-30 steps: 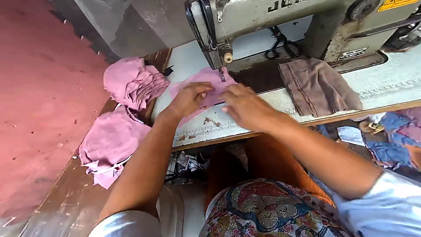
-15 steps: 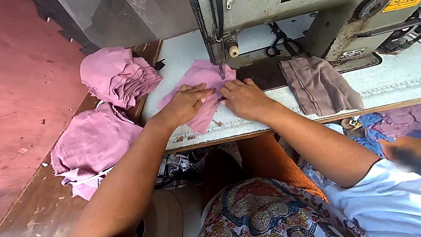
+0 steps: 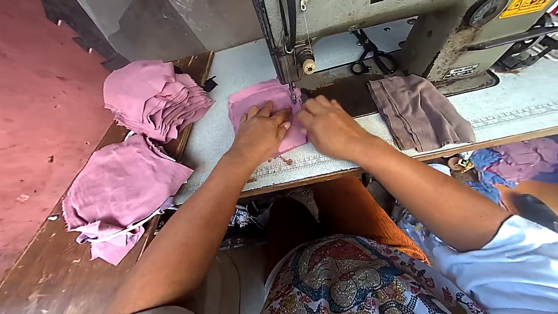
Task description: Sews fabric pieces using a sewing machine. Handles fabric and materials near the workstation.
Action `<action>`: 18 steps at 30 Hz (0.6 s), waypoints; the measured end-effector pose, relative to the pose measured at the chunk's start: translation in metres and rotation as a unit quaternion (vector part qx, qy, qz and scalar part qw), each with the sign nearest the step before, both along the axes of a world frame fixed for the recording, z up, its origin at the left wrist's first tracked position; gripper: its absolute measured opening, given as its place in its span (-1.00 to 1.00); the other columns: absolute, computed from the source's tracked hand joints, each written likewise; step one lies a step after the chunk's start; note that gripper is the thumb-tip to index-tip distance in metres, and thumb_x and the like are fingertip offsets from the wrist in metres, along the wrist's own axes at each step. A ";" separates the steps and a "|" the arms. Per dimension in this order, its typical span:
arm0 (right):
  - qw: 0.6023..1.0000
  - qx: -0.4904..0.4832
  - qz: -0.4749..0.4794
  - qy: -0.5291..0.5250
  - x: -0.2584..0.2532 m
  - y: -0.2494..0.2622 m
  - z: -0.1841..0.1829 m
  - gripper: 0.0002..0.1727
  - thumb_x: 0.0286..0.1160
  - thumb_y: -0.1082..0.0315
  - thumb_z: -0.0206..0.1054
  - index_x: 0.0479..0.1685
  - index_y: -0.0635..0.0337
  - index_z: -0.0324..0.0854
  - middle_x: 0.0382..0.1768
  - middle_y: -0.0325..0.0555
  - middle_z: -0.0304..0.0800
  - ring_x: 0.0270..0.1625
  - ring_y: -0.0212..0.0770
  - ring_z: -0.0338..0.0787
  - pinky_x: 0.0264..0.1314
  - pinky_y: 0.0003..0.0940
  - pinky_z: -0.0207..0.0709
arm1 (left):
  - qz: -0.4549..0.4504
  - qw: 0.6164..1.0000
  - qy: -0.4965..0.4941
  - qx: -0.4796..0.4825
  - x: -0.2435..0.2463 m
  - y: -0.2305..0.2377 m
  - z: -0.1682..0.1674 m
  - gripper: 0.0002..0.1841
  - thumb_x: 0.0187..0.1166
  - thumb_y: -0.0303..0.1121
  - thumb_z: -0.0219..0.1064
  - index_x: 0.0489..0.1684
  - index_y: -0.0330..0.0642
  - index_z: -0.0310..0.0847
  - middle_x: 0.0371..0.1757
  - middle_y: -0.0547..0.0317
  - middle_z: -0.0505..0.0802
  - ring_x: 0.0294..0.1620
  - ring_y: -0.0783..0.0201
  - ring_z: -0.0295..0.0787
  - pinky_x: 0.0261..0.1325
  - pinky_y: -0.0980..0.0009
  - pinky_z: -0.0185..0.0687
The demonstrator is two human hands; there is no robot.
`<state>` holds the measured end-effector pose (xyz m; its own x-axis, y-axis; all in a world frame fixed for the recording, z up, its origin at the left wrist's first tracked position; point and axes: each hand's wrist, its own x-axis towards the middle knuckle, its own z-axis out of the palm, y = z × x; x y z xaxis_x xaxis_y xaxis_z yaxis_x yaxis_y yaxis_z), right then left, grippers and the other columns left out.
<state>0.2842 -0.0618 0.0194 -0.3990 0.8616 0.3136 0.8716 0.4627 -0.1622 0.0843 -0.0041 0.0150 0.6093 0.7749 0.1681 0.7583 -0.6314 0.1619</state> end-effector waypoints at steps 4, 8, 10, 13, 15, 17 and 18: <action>0.997 -0.036 -0.048 0.055 -0.005 -0.014 -0.002 -0.66 0.66 0.20 0.30 0.18 0.26 0.72 0.14 0.20 0.75 0.34 0.26 0.68 0.29 0.22 0.54 | -0.093 0.987 -0.130 -0.022 -0.015 0.002 0.003 -0.69 0.65 -0.17 0.31 0.13 -0.17 0.76 0.45 -0.07 0.72 0.53 -0.12 0.54 0.58 -0.09 0.36; 0.978 -0.133 -0.155 0.034 -0.009 0.013 0.011 -0.58 0.63 0.04 0.34 0.10 0.25 0.70 0.19 0.24 0.64 0.42 0.30 0.52 0.32 0.25 0.36 | -0.098 0.986 -0.126 -0.054 -0.012 -0.008 0.000 -0.76 0.65 -0.23 0.33 -0.01 -0.18 0.79 0.35 -0.03 0.77 0.44 -0.07 0.59 0.52 -0.02 0.40; 0.972 -0.175 -0.145 0.066 -0.013 0.024 0.016 -0.71 0.58 0.17 0.40 0.00 0.23 0.73 0.15 0.21 0.65 0.41 0.27 0.52 0.31 0.26 0.36 | -0.095 0.985 -0.136 -0.053 -0.009 -0.009 0.001 -0.75 0.75 -0.32 0.18 -0.01 -0.23 0.79 0.33 -0.03 0.79 0.45 -0.02 0.61 0.54 0.01 0.39; 0.959 -0.204 -0.123 0.155 -0.013 0.029 0.023 -0.81 0.59 0.32 0.34 -0.03 0.25 0.69 0.05 0.14 0.72 0.33 0.19 0.61 0.29 0.26 0.41 | -0.083 0.982 -0.156 -0.064 -0.010 -0.009 0.000 -0.70 0.81 -0.40 0.04 0.03 -0.27 0.76 0.31 -0.03 0.82 0.47 0.01 0.64 0.59 0.04 0.38; 0.948 -0.201 -0.125 0.211 -0.013 0.029 0.026 -0.87 0.56 0.39 0.33 -0.05 0.23 0.60 -0.14 0.06 0.74 0.05 0.06 0.73 0.07 0.14 0.53 | -0.076 0.983 -0.155 -0.064 -0.011 -0.009 -0.001 -0.70 0.82 -0.42 0.03 0.03 -0.26 0.75 0.31 -0.02 0.81 0.45 0.01 0.64 0.57 0.05 0.39; 0.941 -0.198 -0.134 0.240 -0.012 0.026 0.025 -0.85 0.51 0.45 0.34 -0.03 0.21 0.54 -0.22 0.03 0.70 -0.11 0.01 0.73 -0.08 0.06 0.56 | -0.074 0.985 -0.143 -0.055 -0.010 -0.009 -0.003 -0.74 0.80 -0.42 0.07 0.05 -0.22 0.73 0.30 0.00 0.81 0.43 -0.01 0.64 0.54 0.03 0.40; 0.942 -0.200 -0.140 0.229 -0.011 0.024 0.024 -0.81 0.50 0.46 0.35 0.02 0.18 0.51 -0.23 0.04 0.70 -0.13 0.03 0.74 -0.11 0.09 0.56 | -0.075 0.987 -0.135 -0.053 -0.010 -0.009 -0.004 -0.78 0.77 -0.43 0.12 0.08 -0.21 0.72 0.30 0.00 0.81 0.42 -0.03 0.64 0.53 0.01 0.41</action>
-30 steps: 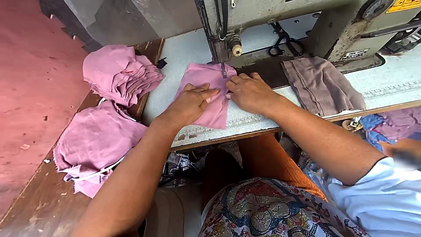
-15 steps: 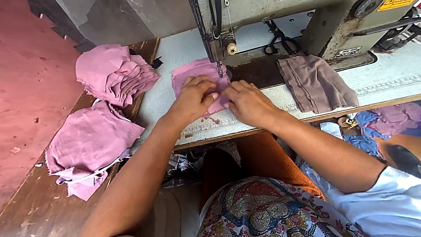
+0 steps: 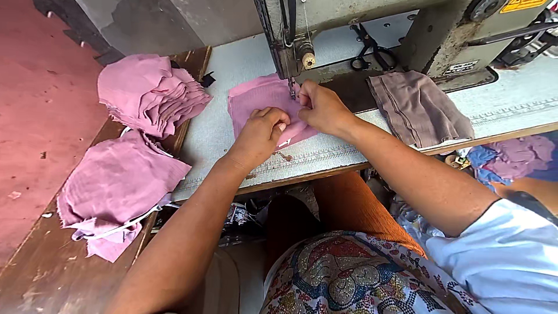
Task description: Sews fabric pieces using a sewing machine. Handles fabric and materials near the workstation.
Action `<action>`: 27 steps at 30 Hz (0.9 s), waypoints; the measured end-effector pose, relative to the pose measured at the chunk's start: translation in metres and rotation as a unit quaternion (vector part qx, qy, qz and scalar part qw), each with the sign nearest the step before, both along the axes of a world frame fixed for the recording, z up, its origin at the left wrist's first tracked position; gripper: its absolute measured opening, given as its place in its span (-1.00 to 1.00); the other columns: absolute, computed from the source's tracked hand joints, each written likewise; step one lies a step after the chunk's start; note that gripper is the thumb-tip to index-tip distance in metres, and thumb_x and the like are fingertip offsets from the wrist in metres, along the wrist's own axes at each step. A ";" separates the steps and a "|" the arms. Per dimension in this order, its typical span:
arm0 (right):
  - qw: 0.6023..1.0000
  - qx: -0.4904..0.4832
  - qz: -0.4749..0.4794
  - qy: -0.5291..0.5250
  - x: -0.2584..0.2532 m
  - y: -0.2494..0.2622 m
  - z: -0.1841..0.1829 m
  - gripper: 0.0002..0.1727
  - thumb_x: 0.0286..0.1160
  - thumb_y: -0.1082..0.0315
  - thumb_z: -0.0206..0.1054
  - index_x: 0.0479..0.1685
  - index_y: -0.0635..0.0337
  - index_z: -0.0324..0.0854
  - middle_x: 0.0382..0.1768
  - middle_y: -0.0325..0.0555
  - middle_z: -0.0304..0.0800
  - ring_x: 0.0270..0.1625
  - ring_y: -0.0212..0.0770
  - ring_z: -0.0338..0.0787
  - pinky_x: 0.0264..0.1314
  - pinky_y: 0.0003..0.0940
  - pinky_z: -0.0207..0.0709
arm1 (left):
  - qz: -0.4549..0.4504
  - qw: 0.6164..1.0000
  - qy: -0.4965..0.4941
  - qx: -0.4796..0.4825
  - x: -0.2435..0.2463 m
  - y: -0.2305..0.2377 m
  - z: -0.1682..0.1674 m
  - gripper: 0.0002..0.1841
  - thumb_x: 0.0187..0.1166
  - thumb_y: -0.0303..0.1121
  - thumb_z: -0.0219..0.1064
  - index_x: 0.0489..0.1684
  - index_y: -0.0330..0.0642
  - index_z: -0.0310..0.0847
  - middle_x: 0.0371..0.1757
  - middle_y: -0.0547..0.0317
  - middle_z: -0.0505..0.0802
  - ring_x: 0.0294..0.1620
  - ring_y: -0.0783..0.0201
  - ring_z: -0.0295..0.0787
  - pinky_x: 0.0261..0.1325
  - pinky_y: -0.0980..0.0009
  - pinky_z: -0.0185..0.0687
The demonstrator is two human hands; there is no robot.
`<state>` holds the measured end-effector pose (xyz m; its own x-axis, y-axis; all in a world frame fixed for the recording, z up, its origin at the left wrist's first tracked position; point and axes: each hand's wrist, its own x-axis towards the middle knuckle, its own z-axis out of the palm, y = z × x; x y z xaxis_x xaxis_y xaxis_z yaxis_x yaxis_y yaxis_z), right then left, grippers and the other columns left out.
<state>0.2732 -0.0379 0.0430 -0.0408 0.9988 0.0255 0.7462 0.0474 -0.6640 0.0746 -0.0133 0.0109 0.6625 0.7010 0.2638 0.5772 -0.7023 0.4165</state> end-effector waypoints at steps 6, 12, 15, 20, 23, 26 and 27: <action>0.971 0.101 0.041 -0.213 -0.001 -0.030 -0.020 -0.73 0.56 0.38 0.33 0.19 0.15 0.69 -0.01 0.15 0.79 0.22 0.26 0.73 0.18 0.22 0.56 | -0.028 0.998 0.014 0.055 0.000 0.003 -0.003 -0.68 0.71 -0.37 0.23 0.35 -0.18 0.68 0.44 -0.04 0.74 0.53 -0.10 0.56 0.62 -0.03 0.35; 0.926 0.213 0.150 -0.271 -0.001 -0.055 -0.044 -0.70 0.66 0.24 0.24 0.13 0.24 0.73 0.20 0.10 0.78 0.41 0.17 0.67 0.36 0.16 0.47 | -0.107 0.992 0.050 0.038 -0.015 0.016 -0.018 -0.56 0.80 -0.34 0.01 0.58 -0.03 0.60 0.69 0.26 0.60 0.82 0.02 0.26 0.82 -0.08 0.05; 0.923 0.195 0.145 -0.297 -0.002 -0.055 -0.041 -0.61 0.71 0.15 0.21 0.19 0.26 0.73 0.21 0.10 0.78 0.39 0.15 0.68 0.38 0.15 0.44 | -0.106 0.992 0.059 0.033 -0.019 0.023 -0.017 -0.54 0.82 -0.32 -0.03 0.61 0.00 0.57 0.71 0.26 0.57 0.84 0.02 0.23 0.84 -0.06 0.00; 0.920 0.165 0.134 -0.331 0.000 -0.037 -0.035 -0.53 0.77 0.05 0.15 0.26 0.26 0.70 0.25 0.11 0.77 0.42 0.17 0.66 0.37 0.22 0.39 | -0.061 0.993 0.096 0.017 -0.010 0.034 -0.015 -0.49 0.90 -0.19 -0.16 0.77 0.10 0.40 0.81 0.27 0.44 0.88 0.00 0.12 0.83 -0.15 -0.08; 0.925 0.118 0.121 -0.341 0.007 -0.019 -0.028 -0.51 0.81 0.05 0.10 0.36 0.27 0.66 0.35 0.13 0.72 0.52 0.20 0.58 0.47 0.31 0.31 | -0.041 0.995 0.091 0.000 -0.006 0.036 -0.008 -0.48 0.90 -0.19 -0.19 0.76 0.06 0.41 0.79 0.21 0.47 0.86 -0.02 0.18 0.81 -0.17 -0.02; 0.934 0.113 0.101 -0.324 0.014 -0.005 -0.023 -0.52 0.81 0.08 0.11 0.36 0.29 0.66 0.40 0.17 0.68 0.56 0.25 0.52 0.47 0.35 0.29 | -0.033 0.996 0.078 0.002 -0.006 0.036 0.000 -0.51 0.88 -0.32 -0.15 0.69 -0.02 0.49 0.69 0.14 0.60 0.73 -0.05 0.41 0.76 -0.06 0.17; 0.939 0.127 0.102 -0.304 0.013 -0.005 -0.023 -0.53 0.81 0.09 0.12 0.36 0.28 0.65 0.41 0.16 0.66 0.58 0.25 0.50 0.51 0.34 0.28 | -0.032 0.996 0.083 0.004 -0.007 0.034 0.004 -0.52 0.88 -0.35 -0.15 0.67 -0.04 0.51 0.67 0.13 0.62 0.68 -0.06 0.48 0.73 -0.03 0.21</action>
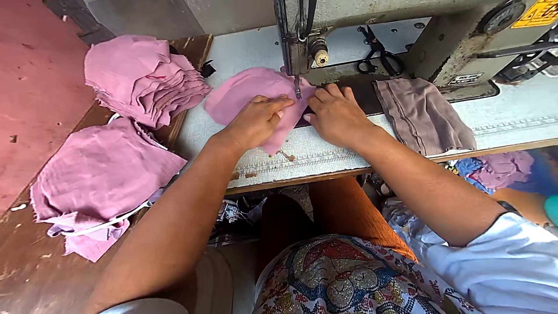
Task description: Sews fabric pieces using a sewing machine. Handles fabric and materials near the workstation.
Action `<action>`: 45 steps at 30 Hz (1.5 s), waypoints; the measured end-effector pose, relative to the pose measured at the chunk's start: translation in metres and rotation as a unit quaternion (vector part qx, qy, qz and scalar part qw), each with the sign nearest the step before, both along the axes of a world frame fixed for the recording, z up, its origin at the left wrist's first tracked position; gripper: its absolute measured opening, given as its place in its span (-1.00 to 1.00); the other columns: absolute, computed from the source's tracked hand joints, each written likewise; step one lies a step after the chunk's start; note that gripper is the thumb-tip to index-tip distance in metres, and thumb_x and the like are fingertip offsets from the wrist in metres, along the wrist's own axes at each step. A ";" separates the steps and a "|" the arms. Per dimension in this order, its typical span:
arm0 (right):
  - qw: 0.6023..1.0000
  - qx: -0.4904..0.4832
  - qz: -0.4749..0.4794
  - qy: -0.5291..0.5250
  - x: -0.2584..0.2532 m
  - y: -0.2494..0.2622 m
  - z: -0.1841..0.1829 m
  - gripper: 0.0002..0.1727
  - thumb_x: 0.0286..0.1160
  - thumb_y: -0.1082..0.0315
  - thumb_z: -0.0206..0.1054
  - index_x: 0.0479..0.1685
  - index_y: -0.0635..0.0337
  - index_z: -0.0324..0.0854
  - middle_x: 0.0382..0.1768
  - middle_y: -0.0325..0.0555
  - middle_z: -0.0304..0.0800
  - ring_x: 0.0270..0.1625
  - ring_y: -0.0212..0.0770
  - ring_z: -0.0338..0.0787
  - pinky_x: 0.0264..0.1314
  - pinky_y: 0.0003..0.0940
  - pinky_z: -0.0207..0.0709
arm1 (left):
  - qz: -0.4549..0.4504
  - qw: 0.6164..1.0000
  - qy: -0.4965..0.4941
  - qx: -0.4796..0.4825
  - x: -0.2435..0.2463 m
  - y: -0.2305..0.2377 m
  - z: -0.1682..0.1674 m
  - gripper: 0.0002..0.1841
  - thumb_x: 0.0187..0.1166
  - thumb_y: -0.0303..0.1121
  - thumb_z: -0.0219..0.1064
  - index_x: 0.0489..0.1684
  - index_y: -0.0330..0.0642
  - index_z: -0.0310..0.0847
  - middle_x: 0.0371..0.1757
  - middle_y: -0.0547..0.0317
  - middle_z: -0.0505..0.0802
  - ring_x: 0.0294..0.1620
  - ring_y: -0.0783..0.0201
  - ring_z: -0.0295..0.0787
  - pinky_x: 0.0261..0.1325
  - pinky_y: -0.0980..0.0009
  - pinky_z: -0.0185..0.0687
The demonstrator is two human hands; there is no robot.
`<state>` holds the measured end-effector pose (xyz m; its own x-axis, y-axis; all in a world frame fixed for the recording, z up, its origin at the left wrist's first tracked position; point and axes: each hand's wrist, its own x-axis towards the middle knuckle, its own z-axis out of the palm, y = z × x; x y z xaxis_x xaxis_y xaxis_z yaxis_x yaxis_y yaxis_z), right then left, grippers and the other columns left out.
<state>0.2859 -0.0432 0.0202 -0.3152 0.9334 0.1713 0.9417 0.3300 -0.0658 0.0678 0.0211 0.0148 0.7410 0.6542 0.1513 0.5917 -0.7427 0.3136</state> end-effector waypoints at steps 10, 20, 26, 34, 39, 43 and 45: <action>0.999 -0.002 0.035 -0.015 -0.011 -0.010 -0.007 -0.51 0.79 0.01 0.10 0.28 0.25 0.66 0.32 0.12 0.74 0.54 0.17 0.58 0.52 0.22 0.31 | -0.003 0.996 0.021 0.086 0.002 -0.006 -0.008 -0.54 0.81 -0.24 0.06 0.61 -0.17 0.57 0.64 -0.07 0.63 0.51 -0.21 0.61 0.55 -0.08 0.39; 0.998 0.022 0.053 -0.001 -0.005 -0.009 -0.013 -0.54 0.80 0.07 0.08 0.30 0.19 0.70 0.34 0.07 0.75 0.54 0.16 0.58 0.51 0.23 0.33 | -0.029 0.996 0.004 0.084 -0.007 0.009 -0.013 -0.53 0.87 -0.22 -0.07 0.64 0.02 0.58 0.61 -0.02 0.67 0.52 -0.17 0.61 0.56 -0.06 0.30; 0.994 0.062 0.078 0.044 -0.009 -0.008 -0.016 -0.55 0.76 0.06 0.08 0.22 0.17 0.72 0.24 0.04 0.78 0.48 0.13 0.61 0.53 0.21 0.32 | -0.006 0.998 0.033 0.061 -0.003 -0.001 0.000 -0.53 0.84 -0.19 -0.06 0.54 0.04 0.67 0.51 -0.15 0.71 0.49 -0.26 0.58 0.52 -0.21 0.35; 0.999 0.017 0.040 0.013 -0.008 -0.005 -0.013 -0.50 0.81 -0.01 0.05 0.26 0.21 0.67 0.32 0.07 0.75 0.54 0.12 0.58 0.48 0.20 0.32 | 0.028 0.994 0.041 0.100 0.000 -0.004 -0.010 -0.45 0.87 -0.01 -0.15 0.67 0.06 0.53 0.71 0.01 0.52 0.51 -0.27 0.50 0.40 -0.29 0.37; 0.999 0.031 0.015 0.033 -0.009 -0.005 -0.014 -0.48 0.80 0.00 0.05 0.33 0.23 0.66 0.37 0.08 0.72 0.61 0.17 0.51 0.62 0.27 0.22 | -0.029 0.995 -0.004 0.093 -0.003 -0.002 -0.010 -0.52 0.87 -0.18 -0.08 0.56 -0.06 0.64 0.56 0.04 0.72 0.50 -0.13 0.64 0.54 -0.06 0.37; 0.998 0.044 0.047 0.018 -0.009 -0.010 -0.015 -0.48 0.79 -0.04 0.05 0.25 0.19 0.68 0.26 0.04 0.78 0.49 0.13 0.61 0.52 0.21 0.29 | -0.026 0.997 0.015 0.078 -0.004 0.000 -0.004 -0.52 0.87 -0.18 -0.10 0.57 0.01 0.64 0.55 -0.02 0.72 0.56 -0.12 0.61 0.59 -0.08 0.31; 0.999 0.035 0.027 0.006 -0.006 -0.006 -0.011 -0.47 0.80 -0.05 0.02 0.20 0.20 0.69 0.23 0.04 0.79 0.44 0.13 0.63 0.46 0.21 0.29 | -0.015 0.997 0.022 0.071 -0.001 0.001 -0.001 -0.53 0.87 -0.19 -0.08 0.57 0.03 0.64 0.52 -0.06 0.73 0.57 -0.14 0.60 0.60 -0.10 0.31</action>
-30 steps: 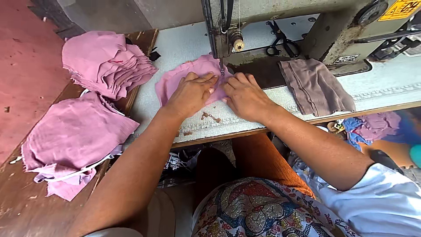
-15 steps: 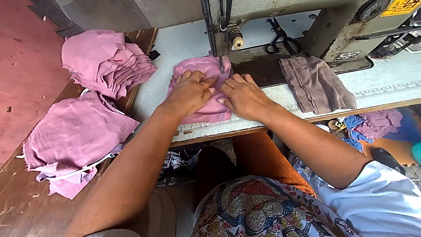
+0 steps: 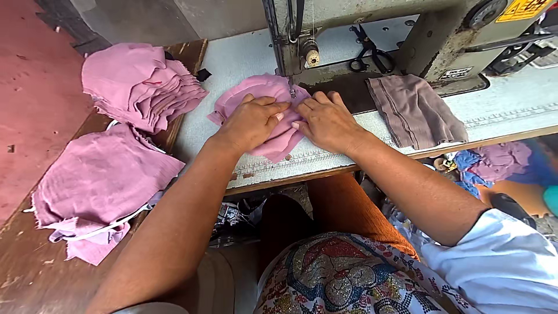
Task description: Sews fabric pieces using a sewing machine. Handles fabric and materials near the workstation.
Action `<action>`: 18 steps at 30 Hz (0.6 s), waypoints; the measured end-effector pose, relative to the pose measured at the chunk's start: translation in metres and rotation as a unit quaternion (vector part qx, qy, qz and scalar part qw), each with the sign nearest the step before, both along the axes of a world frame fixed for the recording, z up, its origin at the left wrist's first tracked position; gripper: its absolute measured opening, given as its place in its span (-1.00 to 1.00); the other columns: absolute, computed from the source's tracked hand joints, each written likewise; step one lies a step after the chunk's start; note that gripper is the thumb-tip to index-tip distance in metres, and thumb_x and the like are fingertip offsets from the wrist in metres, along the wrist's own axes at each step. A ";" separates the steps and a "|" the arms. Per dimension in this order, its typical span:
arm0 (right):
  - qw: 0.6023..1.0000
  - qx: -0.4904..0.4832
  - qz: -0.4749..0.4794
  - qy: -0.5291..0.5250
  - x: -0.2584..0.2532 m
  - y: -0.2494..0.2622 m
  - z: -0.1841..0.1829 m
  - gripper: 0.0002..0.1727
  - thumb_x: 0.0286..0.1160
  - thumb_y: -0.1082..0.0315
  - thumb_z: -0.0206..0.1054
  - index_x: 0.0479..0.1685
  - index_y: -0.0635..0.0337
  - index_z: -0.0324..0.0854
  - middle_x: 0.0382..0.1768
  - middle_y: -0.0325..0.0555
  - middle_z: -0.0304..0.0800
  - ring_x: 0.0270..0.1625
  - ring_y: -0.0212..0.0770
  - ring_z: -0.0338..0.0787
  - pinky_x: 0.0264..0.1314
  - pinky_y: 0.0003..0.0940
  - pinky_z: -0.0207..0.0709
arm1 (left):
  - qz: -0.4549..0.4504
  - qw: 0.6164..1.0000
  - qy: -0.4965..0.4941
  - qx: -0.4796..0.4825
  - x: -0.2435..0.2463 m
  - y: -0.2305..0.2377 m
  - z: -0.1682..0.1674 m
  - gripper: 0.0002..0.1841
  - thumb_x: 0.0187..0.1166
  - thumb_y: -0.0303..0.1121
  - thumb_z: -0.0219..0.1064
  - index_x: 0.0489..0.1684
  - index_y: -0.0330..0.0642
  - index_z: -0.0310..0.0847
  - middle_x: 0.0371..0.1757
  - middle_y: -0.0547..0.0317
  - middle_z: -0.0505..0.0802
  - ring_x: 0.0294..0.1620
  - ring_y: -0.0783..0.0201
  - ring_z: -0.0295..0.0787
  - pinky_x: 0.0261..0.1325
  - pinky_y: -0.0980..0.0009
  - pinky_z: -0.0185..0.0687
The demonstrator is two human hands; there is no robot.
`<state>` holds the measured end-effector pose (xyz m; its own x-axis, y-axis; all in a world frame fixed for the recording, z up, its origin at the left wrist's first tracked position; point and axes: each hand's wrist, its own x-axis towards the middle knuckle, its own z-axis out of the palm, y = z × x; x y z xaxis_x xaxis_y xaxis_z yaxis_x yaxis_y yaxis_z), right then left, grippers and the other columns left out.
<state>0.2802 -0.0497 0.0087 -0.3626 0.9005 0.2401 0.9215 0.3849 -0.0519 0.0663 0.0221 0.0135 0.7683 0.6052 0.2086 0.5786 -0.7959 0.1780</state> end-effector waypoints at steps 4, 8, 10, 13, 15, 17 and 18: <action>0.997 -0.042 -0.061 -0.032 0.001 0.009 0.006 -0.42 0.85 -0.10 -0.07 0.35 0.17 0.63 0.41 0.02 0.71 0.59 0.15 0.52 0.56 0.39 0.14 | 0.032 0.999 -0.005 -0.013 0.007 0.002 0.002 -0.56 0.85 -0.16 0.02 0.57 0.11 0.64 0.27 -0.17 0.79 0.35 -0.20 0.65 0.47 -0.12 0.43; 0.995 -0.033 -0.094 -0.001 0.000 0.010 0.005 -0.37 0.84 -0.10 -0.10 0.46 0.19 0.60 0.59 0.06 0.57 0.77 0.20 0.32 0.73 0.47 -0.10 | 0.053 0.998 0.021 -0.027 0.010 0.004 0.009 -0.57 0.86 -0.14 0.01 0.59 0.21 0.62 0.14 -0.18 0.77 0.29 -0.17 0.66 0.42 -0.15 0.43; 0.998 0.059 -0.028 0.021 -0.001 0.004 -0.003 -0.46 0.79 -0.04 -0.01 0.24 0.19 0.69 0.31 0.08 0.74 0.56 0.21 0.53 0.61 0.37 0.15 | 0.049 0.998 0.016 -0.033 0.009 0.005 0.011 -0.59 0.86 -0.13 0.02 0.50 0.18 0.71 0.06 -0.16 0.76 0.21 -0.14 0.67 0.34 -0.16 0.44; 0.997 0.070 0.037 0.016 -0.004 0.001 -0.008 -0.50 0.78 -0.03 0.02 0.12 0.16 0.74 0.09 0.01 0.82 0.37 0.13 0.66 0.48 0.22 0.28 | 0.061 0.997 0.038 -0.038 0.009 0.004 0.014 -0.57 0.87 -0.10 -0.02 0.49 0.23 0.71 0.04 -0.13 0.75 0.19 -0.13 0.67 0.31 -0.18 0.40; 0.999 0.040 0.009 0.006 -0.003 0.003 -0.004 -0.48 0.81 -0.05 -0.01 0.16 0.16 0.72 0.13 0.00 0.81 0.39 0.11 0.65 0.49 0.24 0.24 | 0.087 0.994 0.059 -0.037 0.012 0.002 0.016 -0.57 0.88 -0.07 -0.04 0.54 0.30 0.67 0.05 -0.14 0.73 0.19 -0.13 0.66 0.30 -0.18 0.38; 0.999 0.021 -0.023 -0.007 -0.003 0.006 -0.001 -0.47 0.82 -0.04 -0.02 0.22 0.17 0.69 0.23 0.01 0.79 0.46 0.12 0.62 0.51 0.30 0.19 | 0.110 0.991 0.074 -0.032 0.016 0.002 0.017 -0.56 0.89 -0.06 -0.06 0.58 0.31 0.62 0.09 -0.16 0.74 0.21 -0.15 0.67 0.29 -0.20 0.39; 0.999 0.007 -0.040 -0.011 -0.003 0.008 0.001 -0.47 0.83 -0.04 -0.03 0.27 0.17 0.67 0.31 0.01 0.77 0.52 0.12 0.59 0.52 0.33 0.17 | 0.120 0.989 0.081 -0.034 0.017 0.001 0.017 -0.55 0.90 -0.06 -0.09 0.60 0.30 0.61 0.12 -0.18 0.74 0.22 -0.16 0.67 0.29 -0.21 0.40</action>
<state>0.2775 -0.0420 0.0099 -0.2953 0.9232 0.2458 0.9501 0.3109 -0.0264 0.0835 0.0234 0.0305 0.6200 0.7832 0.0473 0.7753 -0.6207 0.1166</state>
